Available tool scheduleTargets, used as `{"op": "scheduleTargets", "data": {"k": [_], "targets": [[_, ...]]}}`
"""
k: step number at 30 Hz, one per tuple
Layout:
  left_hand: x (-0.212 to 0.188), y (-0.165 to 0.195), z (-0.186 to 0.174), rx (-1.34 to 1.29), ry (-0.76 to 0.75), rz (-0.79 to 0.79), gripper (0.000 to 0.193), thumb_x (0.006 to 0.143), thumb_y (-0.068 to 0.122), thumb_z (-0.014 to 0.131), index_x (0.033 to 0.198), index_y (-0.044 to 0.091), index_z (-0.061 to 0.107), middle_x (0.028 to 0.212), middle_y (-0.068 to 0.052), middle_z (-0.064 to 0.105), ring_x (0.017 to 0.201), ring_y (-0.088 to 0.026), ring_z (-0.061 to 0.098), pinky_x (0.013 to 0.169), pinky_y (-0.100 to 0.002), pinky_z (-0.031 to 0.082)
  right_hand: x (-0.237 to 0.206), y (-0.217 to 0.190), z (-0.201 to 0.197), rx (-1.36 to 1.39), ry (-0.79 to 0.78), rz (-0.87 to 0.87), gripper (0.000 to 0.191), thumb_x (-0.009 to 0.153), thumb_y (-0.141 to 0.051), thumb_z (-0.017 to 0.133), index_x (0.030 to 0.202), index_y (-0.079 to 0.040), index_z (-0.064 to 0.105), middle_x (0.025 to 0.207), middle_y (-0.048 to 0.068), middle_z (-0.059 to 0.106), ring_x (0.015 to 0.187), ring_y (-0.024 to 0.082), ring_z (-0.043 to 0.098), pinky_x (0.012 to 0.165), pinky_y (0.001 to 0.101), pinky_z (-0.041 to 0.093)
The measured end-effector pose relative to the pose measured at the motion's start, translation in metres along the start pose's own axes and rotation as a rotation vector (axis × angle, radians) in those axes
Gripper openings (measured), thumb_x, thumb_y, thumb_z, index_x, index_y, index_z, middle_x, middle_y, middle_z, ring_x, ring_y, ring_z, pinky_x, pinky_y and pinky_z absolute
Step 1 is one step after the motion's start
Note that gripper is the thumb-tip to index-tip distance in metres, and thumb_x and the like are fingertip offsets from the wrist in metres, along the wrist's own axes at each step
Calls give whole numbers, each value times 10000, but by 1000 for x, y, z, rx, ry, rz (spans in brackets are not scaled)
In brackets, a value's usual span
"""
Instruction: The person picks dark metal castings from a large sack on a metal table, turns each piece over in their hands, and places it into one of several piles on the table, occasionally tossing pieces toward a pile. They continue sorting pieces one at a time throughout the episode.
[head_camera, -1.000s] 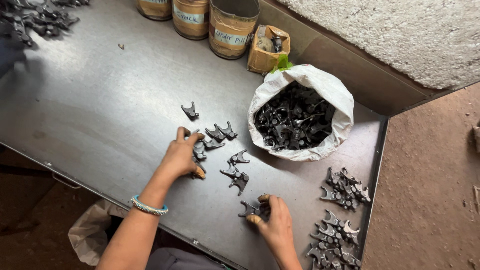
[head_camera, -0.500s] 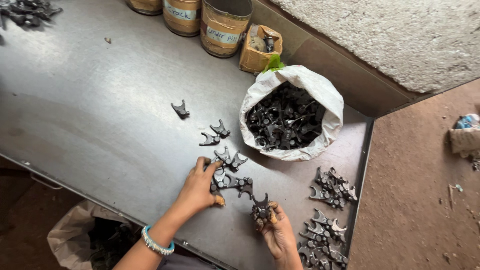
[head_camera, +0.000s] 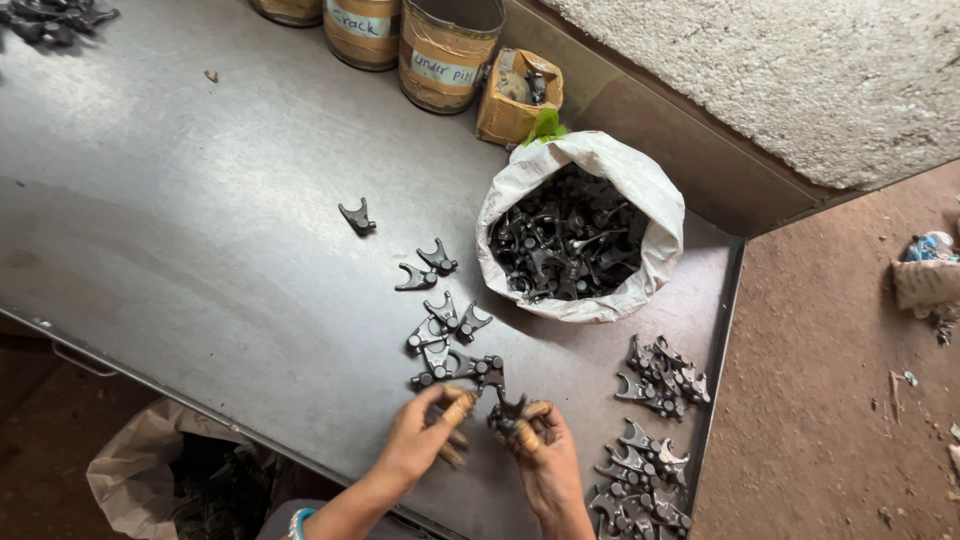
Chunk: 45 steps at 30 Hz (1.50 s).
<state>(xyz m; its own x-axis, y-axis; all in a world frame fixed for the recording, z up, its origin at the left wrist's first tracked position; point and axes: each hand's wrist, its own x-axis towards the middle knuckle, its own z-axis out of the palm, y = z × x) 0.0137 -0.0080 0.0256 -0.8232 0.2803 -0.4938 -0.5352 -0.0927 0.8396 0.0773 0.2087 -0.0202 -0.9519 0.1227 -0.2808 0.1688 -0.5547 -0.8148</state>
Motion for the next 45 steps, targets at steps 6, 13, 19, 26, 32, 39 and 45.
{"op": "scheduleTargets", "data": {"k": [6, 13, 19, 26, 32, 39, 45], "targets": [[22, -21, -10, -656, -227, -344, 365, 937, 324, 604, 1064, -9, 683, 937, -159, 749, 760, -262, 754, 618, -389, 644, 22, -38, 42, -769, -169, -305, 252, 794, 111, 675, 1014, -9, 687, 1278, 132, 723, 1108, 228, 685, 942, 337, 565], [12, 11, -45, 98, -80, 88, 404, 792, 221, 837, 1140, 33, 759, 880, -86, 788, 717, -215, 726, 630, -316, 591, 48, -44, 76, -1389, -29, -539, 477, 718, 91, 741, 1171, -12, 634, 1152, 171, 656, 1082, 331, 628, 924, 383, 518], [0, 40, -73, 698, 192, 132, 642, 653, 327, 909, 1229, 124, 710, 853, -94, 783, 762, -244, 757, 732, -366, 571, 4, -70, 81, -1329, 161, 92, 593, 648, -95, 915, 1175, -99, 643, 1031, 83, 690, 918, 284, 675, 854, 361, 559], [11, 25, -58, 655, 149, 135, 613, 655, 332, 916, 1174, 69, 724, 897, -100, 798, 805, -227, 775, 759, -354, 589, -7, -30, 43, -1378, 56, -368, 406, 686, -17, 869, 1039, -71, 675, 967, 76, 735, 900, 242, 680, 798, 350, 550], [18, 7, -35, 536, 118, 142, 608, 652, 305, 913, 1175, 58, 726, 894, -95, 809, 799, -200, 787, 757, -329, 599, 3, 1, -27, -190, 142, -51, 293, 835, 30, 782, 1061, -34, 608, 989, 92, 705, 852, 179, 676, 748, 316, 569], [23, -6, -17, 332, 35, 155, 606, 674, 258, 909, 1199, 65, 676, 934, -68, 799, 852, -144, 755, 741, -301, 593, 5, 12, -53, 373, 140, 209, 233, 910, -50, 687, 1132, -67, 619, 956, 96, 701, 746, 170, 654, 615, 280, 544], [22, -26, -15, -73, 42, 74, 353, 836, 147, 795, 1150, 23, 693, 891, -92, 714, 746, -145, 669, 596, -299, 570, 0, 3, -37, 233, 194, 218, 229, 911, -90, 656, 1133, -86, 601, 957, 117, 726, 770, 200, 683, 589, 294, 546]]}}
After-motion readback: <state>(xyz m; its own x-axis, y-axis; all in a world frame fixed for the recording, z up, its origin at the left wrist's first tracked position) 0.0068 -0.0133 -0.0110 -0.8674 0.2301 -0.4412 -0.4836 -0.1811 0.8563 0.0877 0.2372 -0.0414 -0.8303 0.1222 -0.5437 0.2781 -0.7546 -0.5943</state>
